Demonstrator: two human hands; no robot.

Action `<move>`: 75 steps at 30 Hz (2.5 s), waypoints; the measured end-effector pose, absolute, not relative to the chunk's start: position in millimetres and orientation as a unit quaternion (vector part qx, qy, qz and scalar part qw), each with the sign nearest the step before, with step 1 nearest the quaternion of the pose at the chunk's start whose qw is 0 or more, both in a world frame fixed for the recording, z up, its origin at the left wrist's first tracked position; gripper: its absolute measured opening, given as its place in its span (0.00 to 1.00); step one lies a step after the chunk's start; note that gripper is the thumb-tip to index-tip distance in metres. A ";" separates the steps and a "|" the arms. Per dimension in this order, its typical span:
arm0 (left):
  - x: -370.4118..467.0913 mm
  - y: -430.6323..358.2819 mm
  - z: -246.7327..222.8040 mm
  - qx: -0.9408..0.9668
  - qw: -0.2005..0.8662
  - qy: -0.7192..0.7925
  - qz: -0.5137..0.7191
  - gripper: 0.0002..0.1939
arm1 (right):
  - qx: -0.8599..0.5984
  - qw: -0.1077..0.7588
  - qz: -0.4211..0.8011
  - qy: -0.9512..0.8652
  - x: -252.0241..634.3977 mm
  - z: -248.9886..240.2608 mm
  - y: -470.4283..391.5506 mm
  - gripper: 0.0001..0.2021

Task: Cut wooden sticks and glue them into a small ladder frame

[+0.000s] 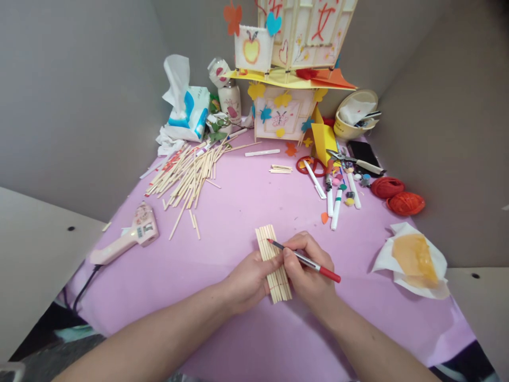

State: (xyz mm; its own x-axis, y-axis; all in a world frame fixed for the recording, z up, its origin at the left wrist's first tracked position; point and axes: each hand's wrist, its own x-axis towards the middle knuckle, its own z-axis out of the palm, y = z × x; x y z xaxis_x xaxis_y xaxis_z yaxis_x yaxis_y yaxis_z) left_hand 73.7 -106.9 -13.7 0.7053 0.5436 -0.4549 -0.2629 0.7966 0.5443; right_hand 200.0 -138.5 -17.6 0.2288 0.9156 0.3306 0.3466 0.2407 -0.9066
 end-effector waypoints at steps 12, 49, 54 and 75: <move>73.4 -107.0 -14.1 0.223 0.894 0.316 0.226 0.16 | -0.552 0.547 0.252 -0.576 201.0 -19.1 -138.3 0.03; 77.0 -119.3 -30.2 0.308 0.824 0.395 0.265 0.19 | -0.525 0.589 0.130 -0.600 175.9 -21.9 -140.9 0.09; 77.3 -117.5 -26.4 0.321 0.821 0.394 0.259 0.17 | -0.521 0.598 0.143 -0.592 175.0 -24.2 -140.6 0.09; 76.6 -119.9 -40.0 0.349 0.815 0.373 0.274 0.16 | -0.523 0.603 0.145 -0.585 175.3 -24.3 -141.2 0.09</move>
